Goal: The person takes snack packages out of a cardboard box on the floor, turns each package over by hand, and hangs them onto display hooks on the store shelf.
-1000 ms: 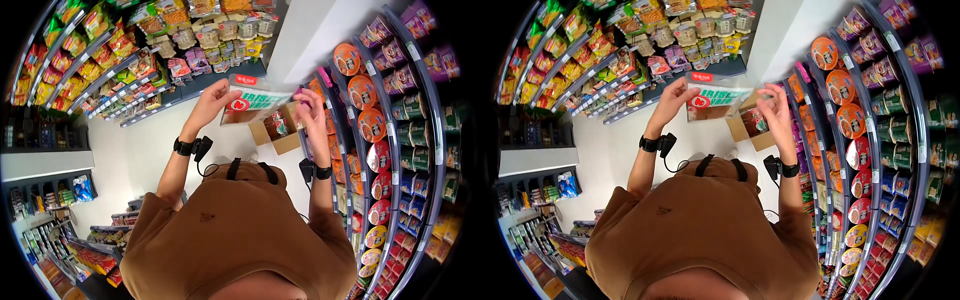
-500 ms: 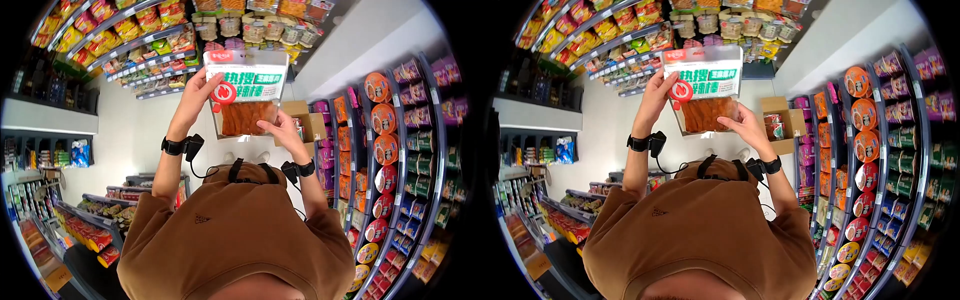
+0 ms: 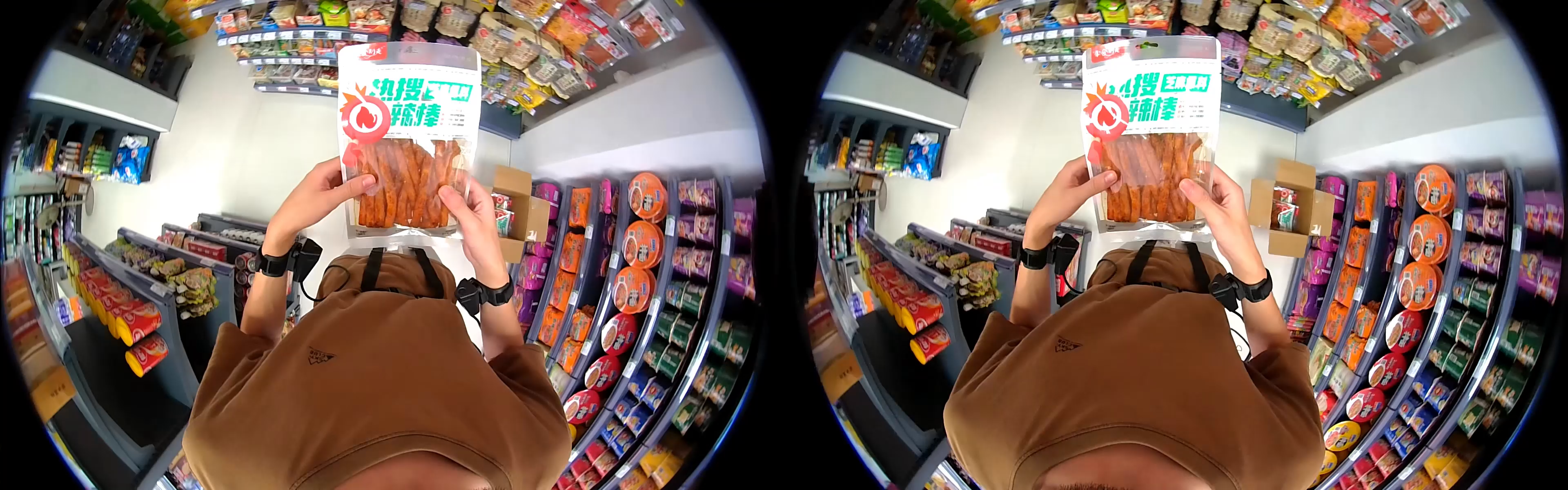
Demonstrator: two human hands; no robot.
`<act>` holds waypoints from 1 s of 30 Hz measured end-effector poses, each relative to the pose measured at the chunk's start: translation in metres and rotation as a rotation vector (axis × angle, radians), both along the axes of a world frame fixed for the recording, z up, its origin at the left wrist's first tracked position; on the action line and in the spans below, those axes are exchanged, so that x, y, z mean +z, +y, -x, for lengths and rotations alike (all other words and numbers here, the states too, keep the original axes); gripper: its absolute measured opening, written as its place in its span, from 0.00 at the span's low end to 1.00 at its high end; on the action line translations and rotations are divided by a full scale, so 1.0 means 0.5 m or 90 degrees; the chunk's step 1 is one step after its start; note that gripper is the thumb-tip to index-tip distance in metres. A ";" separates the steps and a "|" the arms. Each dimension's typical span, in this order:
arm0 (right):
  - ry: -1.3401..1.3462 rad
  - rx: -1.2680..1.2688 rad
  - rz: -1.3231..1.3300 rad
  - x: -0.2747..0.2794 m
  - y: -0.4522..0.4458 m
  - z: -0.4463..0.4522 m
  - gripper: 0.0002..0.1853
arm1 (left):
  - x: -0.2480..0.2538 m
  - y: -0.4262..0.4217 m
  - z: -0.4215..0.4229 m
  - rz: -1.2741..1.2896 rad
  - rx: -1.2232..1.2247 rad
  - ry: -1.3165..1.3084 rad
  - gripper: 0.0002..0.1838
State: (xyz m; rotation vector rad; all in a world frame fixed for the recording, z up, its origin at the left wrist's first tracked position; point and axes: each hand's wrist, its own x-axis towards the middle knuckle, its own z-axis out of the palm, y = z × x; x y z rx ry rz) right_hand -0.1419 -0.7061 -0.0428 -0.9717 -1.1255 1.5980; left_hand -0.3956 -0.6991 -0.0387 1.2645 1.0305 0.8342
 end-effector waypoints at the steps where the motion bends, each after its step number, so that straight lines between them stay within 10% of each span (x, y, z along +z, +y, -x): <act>1: 0.001 0.003 0.000 -0.001 -0.001 0.002 0.17 | 0.004 -0.012 0.002 0.002 0.011 0.002 0.14; 20: -0.038 -0.004 -0.058 0.057 -0.095 0.005 0.08 | 0.070 -0.110 0.012 -0.048 0.029 -0.025 0.11; 30: -0.034 -0.172 -0.010 -0.046 -0.342 -0.449 0.20 | -0.002 -0.242 -0.502 -0.042 -0.107 -0.056 0.13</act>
